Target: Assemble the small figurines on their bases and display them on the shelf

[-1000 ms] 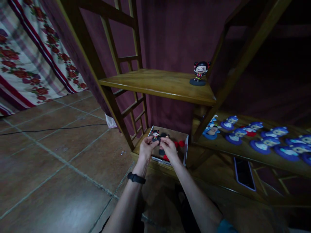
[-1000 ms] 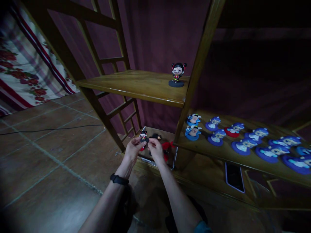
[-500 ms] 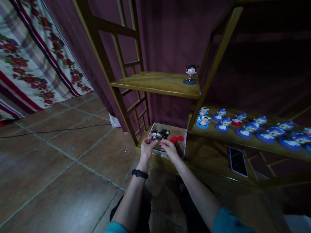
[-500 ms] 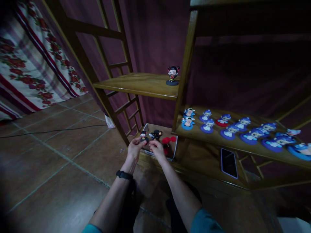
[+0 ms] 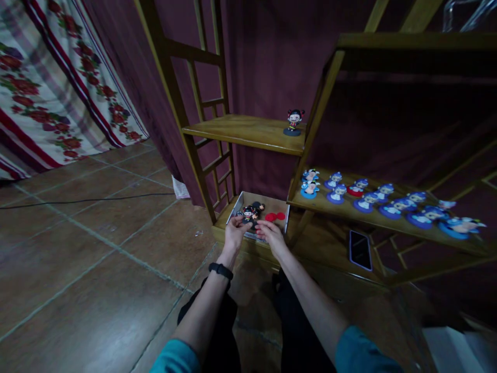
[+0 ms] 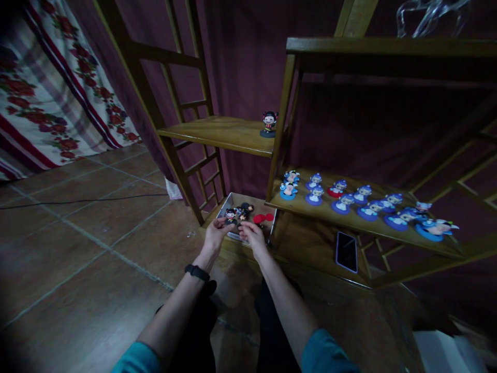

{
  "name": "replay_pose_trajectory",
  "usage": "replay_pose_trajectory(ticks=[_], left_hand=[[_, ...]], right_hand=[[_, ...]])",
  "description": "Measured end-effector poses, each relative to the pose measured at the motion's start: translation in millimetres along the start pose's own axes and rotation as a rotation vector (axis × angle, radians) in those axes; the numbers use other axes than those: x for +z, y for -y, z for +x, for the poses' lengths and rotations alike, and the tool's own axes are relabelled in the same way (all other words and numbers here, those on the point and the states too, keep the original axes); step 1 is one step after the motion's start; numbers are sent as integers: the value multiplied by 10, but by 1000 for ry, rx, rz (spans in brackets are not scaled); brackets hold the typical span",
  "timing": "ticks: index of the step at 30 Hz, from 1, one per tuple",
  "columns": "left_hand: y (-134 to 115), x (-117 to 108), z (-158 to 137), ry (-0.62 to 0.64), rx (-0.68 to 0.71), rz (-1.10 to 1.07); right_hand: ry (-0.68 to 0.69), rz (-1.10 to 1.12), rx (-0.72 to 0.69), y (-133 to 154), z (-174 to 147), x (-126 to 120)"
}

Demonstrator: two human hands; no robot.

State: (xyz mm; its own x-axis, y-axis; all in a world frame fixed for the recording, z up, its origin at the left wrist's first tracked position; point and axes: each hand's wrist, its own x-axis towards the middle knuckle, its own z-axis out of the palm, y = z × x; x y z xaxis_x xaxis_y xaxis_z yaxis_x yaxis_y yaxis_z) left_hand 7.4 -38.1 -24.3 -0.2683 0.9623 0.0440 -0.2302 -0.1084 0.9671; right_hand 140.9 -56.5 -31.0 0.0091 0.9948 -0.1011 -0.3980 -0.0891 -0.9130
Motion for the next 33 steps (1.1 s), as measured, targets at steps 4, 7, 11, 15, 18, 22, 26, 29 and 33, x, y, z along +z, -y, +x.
replay_pose_trajectory(ticks=[4,7,11,15,18,22,26,29,33], left_hand=[[61,103,37,61,-6,19],[109,163,118,104,7,47],[178,211,239,156,23,90],[220,221,340,171,-35,74],[223,221,399,200,-95,47],[220,216,442,250,-161,-23],[198,199,452,249,-171,-48],[162,193,455,271,-179,-39],[106,187,463,300,-214,-50]], right_hand=[[-14,95,11,-38,143,33],[-70,106,-6,-56,265,32],[-146,84,-25,-93,416,23],[-152,82,-18,-114,490,26],[-145,86,-9,-104,495,30],[-135,89,-6,-82,483,35],[-107,92,10,-65,468,40],[-98,103,27,-59,469,35],[-79,125,30,-76,489,19]])
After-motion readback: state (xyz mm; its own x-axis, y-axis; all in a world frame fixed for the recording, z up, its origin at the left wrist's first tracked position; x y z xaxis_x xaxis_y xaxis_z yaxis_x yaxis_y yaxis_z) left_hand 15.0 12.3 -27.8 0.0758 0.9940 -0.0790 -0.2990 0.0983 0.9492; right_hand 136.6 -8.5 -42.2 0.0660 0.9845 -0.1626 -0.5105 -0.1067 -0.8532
